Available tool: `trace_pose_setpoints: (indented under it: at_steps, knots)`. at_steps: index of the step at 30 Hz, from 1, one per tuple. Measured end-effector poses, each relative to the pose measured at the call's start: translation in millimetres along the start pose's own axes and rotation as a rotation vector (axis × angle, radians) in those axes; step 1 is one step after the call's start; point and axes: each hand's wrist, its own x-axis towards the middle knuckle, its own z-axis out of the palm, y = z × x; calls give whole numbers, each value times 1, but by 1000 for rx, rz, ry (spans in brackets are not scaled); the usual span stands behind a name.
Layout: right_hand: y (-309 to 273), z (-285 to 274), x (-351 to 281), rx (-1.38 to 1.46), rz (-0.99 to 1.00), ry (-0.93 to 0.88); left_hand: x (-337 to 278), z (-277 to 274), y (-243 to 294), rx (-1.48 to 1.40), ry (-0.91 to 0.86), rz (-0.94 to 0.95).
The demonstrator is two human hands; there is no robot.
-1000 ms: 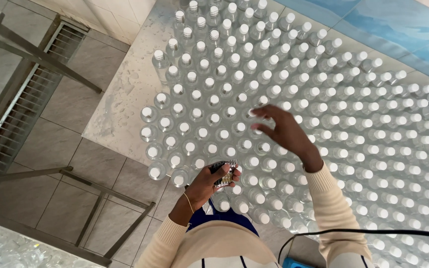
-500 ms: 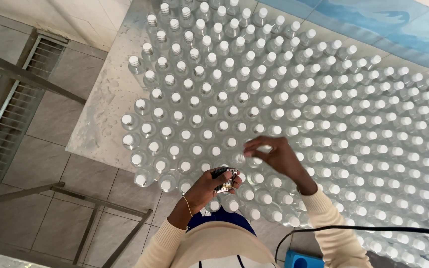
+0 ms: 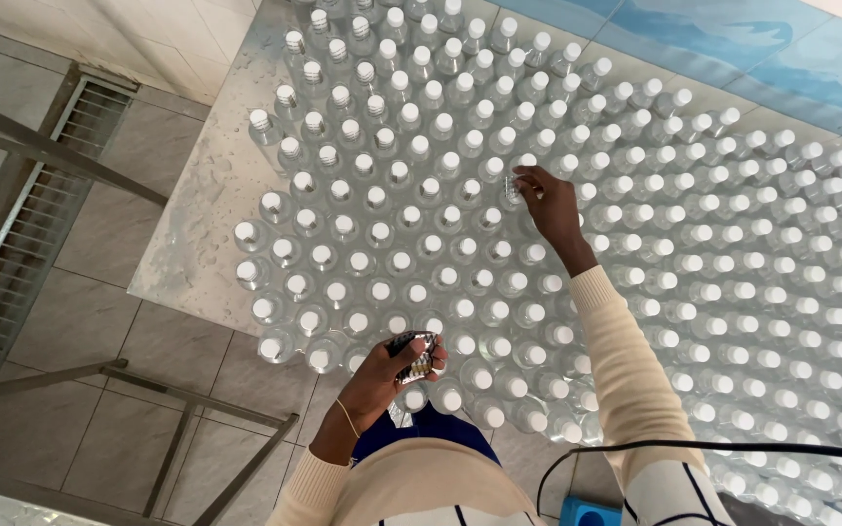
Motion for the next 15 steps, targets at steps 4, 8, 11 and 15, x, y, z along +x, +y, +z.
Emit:
trace_pose_setpoints:
  at_steps: [4,8,11,15]
  knots:
    - [-10,-8,-1,100,32,52,0,0,3,11,12,5]
    - [-14,-1,4,104,14,78,2,-1,1,25,-1,4]
    - [-8,4,4,50,-14,44,1,0,5,24,8,12]
    - [-9,-5,-6,18,-12,-7,2,-7,1,6,20,24]
